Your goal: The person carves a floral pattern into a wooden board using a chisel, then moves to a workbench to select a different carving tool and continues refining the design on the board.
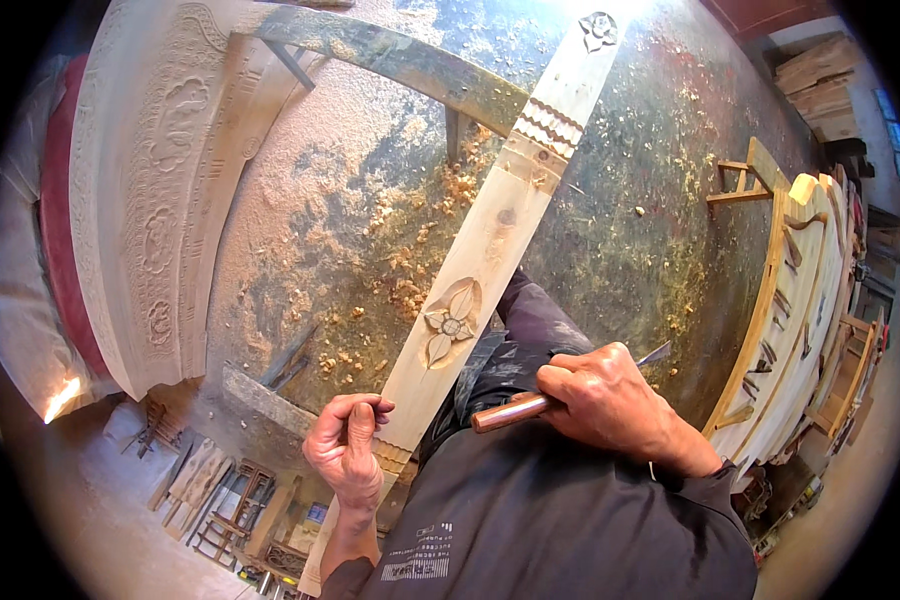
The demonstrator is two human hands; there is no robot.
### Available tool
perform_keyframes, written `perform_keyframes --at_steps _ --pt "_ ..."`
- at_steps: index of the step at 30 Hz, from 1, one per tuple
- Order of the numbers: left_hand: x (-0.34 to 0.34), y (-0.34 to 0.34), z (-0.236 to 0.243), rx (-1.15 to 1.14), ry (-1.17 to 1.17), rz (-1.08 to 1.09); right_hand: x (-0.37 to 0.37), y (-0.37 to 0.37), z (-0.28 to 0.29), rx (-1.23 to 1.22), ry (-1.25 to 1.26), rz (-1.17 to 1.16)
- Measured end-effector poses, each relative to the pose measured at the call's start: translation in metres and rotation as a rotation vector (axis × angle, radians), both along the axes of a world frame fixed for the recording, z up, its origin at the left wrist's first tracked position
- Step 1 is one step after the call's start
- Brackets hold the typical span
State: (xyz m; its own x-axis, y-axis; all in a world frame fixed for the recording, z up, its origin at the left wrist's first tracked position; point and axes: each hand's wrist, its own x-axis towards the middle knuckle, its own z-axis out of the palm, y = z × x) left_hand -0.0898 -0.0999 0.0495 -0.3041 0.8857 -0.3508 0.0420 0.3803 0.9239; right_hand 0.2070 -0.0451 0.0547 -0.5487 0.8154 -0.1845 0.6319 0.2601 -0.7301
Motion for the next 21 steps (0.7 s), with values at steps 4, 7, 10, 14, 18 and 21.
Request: perform_keyframes --at_steps 4,7,10,14,18,21 --pt "0.005 -0.017 -0.002 0.064 0.055 -0.017 -0.005 -0.008 0.003 0.054 0.023 0.004" --pt "0.008 -0.022 0.0 0.116 0.151 -0.12 -0.011 -0.015 0.01 0.119 0.131 -0.061" --pt "0.017 -0.018 -0.002 0.221 0.097 -0.288 -0.013 -0.022 0.016 0.199 0.44 -0.097" --pt "0.039 -0.003 -0.01 0.261 -0.005 -0.567 -0.013 -0.025 0.025 0.25 0.65 0.038" --pt "0.049 0.005 -0.012 0.438 0.202 -0.72 -0.027 -0.026 0.034 0.481 0.594 0.077" --pt "0.046 0.001 -0.021 0.522 0.28 -0.724 -0.033 -0.024 0.045 0.526 0.567 0.116"
